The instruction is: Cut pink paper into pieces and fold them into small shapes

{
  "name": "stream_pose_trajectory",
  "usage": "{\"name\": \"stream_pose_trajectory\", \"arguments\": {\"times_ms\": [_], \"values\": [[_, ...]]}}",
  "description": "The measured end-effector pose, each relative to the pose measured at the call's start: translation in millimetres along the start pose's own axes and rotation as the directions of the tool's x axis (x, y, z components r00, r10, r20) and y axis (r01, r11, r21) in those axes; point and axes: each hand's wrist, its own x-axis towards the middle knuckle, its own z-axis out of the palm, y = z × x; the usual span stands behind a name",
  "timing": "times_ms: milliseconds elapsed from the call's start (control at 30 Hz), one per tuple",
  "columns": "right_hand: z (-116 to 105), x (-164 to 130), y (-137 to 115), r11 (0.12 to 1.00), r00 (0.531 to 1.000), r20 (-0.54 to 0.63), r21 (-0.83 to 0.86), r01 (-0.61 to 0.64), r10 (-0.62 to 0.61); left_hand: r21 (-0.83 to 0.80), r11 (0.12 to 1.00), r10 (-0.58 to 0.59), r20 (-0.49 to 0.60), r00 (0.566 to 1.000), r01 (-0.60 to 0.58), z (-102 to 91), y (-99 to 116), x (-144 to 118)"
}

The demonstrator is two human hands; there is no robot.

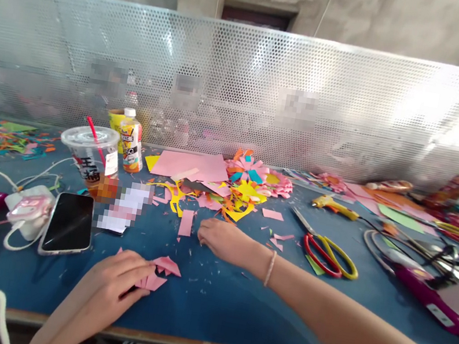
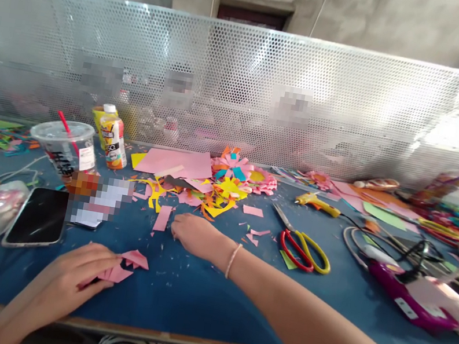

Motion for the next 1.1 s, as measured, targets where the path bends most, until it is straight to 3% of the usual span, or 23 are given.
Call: {"name": "stream_pose_trajectory", "arguments": {"times_ms": [133, 300, 567, 800, 1100], "values": [[-0.8, -1.2, -0.7, 0.999, 1.000, 0.011, -0.040, 0.027, -0.026, 0.004, 1.000, 0.004, 0.001, 1.000, -0.004, -0.3, 0.3, -0.2], [1.9, 1.3, 2.6, 0.995, 0.995, -0.036, 0.053, -0.087, 0.089, 0.008, 1.000, -0.002, 0.016, 1.000, 0.002, -0.1, -0.1, 0.1], [13.8, 16.0, 6.5, 0.967, 0.981, -0.065, 0.193, -0.166, 0.182, -0.005, 1.000, -0.022, -0.005, 1.000, 0.021, 2.0, -0.1, -0.6], [18.6, 29.3, 6.2, 0.984, 0.989, -0.034, 0.114, -0.136, 0.141, -0.013, 1.000, -0.008, 0.027, 1.000, 0.008, -0.1, 1.4, 2.2], [16.7, 26.1, -2.4, 0.990, 0.991, -0.012, -0.026, -0.136, 0.136, -0.016, 0.999, -0.040, 0.015, 0.999, 0.040, 2.2, 1.1, -0.5]]}}
